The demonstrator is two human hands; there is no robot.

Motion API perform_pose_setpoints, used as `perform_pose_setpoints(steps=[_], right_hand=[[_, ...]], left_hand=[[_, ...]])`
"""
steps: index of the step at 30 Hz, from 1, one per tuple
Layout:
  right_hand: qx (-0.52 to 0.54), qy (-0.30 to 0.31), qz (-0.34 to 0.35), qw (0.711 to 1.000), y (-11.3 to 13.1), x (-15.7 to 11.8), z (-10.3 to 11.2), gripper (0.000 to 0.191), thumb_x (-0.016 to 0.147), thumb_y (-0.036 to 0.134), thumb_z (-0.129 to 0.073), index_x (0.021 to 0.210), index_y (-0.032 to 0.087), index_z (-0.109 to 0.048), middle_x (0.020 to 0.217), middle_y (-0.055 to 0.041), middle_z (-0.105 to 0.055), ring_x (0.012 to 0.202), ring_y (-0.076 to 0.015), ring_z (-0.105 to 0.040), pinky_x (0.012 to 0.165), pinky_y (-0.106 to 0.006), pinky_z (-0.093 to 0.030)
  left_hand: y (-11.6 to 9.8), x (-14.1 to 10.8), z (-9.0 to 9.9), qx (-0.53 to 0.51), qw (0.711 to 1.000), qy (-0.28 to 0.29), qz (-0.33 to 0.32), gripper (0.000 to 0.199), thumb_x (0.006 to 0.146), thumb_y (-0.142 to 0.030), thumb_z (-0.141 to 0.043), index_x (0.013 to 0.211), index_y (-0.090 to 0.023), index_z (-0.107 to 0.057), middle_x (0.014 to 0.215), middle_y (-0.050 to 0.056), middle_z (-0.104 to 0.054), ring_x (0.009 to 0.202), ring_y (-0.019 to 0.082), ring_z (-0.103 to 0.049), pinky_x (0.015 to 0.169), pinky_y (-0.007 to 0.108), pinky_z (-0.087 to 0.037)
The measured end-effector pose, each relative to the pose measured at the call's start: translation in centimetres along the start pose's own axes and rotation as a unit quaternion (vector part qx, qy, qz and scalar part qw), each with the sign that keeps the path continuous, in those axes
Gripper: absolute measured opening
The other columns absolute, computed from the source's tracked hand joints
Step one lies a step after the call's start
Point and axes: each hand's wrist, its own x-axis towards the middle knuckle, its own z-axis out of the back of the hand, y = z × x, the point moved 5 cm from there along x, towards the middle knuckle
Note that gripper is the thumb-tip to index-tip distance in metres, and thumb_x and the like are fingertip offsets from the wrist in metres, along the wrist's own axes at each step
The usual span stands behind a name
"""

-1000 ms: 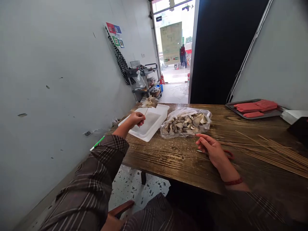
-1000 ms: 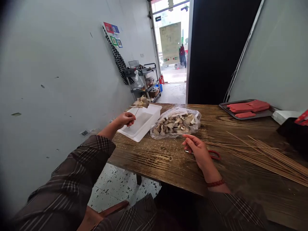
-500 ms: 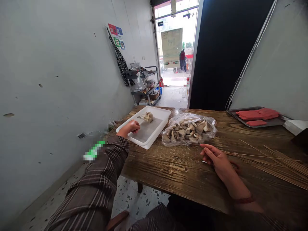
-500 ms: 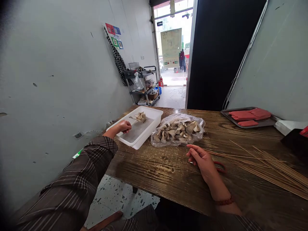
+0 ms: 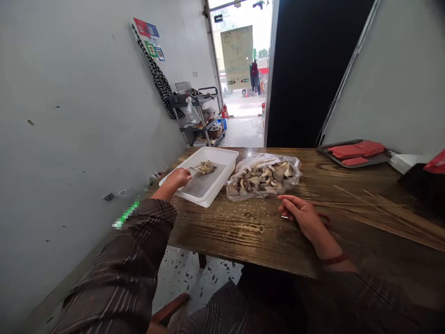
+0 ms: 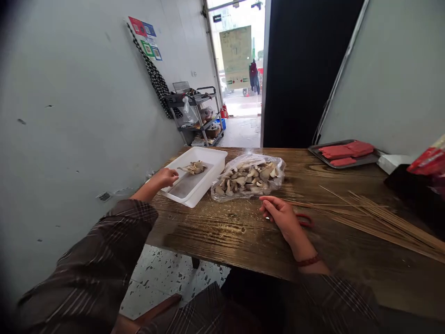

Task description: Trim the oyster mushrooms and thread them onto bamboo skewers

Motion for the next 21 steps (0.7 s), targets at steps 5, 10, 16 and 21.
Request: perform_pose_setpoints(steps=[5,10,16,21], right_hand=[[-0.035,0.033,0.044,0.998,0.4,0.2,-1.0,0.036,0.072,0.05,-0.075,0.09,0.019,-0.075,0.065,-0.0003,-0.07,0.051,-0.0108,-0.058,0.049,-0.023,-0.043],[-0.128,0.029,0.121,0.984,0.4,0.9,-1.0,0.025,0.083,0.041,-0.068,0.092,0.02,-0.077,0.069,-0.0015,-0.072,0.056,-0.0138,-0.063,0.057,-0.026,-0.049],[-0.276,-0.022,0.155,0.948,2.6,-0.1,3.8,0.026,0.089,0.034,-0.059,0.101,0.019,-0.077,0.077,-0.0031,-0.075,0.063,-0.0162,-0.066,0.061,-0.026,-0.049],[-0.515,-0.13,0.1,0.841,4.3,-0.4,12.3,0.029,0.091,0.031,-0.054,0.105,0.022,-0.077,0.087,-0.0032,-0.078,0.071,-0.0175,-0.067,0.066,-0.027,-0.048]], left_hand=[[-4.1,-2.5,-1.5,0.036,0.998,0.013,-0.04,0.009,0.075,-0.027,-0.066,0.076,-0.018,-0.069,0.065,-0.001,-0.069,0.054,0.016,-0.06,0.057,0.025,-0.042],[-9.9,-7.3,-8.6,-0.095,0.98,0.123,-0.128,0.039,0.069,-0.049,-0.076,0.091,-0.018,-0.074,0.078,0.006,-0.075,0.06,0.017,-0.063,0.057,0.029,-0.048],[-12.7,-11.6,-18.6,-0.244,0.931,0.25,-0.112,0.046,0.066,-0.053,-0.08,0.089,-0.013,-0.073,0.076,0.008,-0.074,0.056,0.015,-0.063,0.051,0.025,-0.045],[-12.1,-11.0,-22.0,-0.306,0.913,0.239,-0.124,0.044,0.069,-0.052,-0.078,0.087,-0.011,-0.072,0.07,0.006,-0.071,0.052,0.012,-0.061,0.048,0.021,-0.042]])
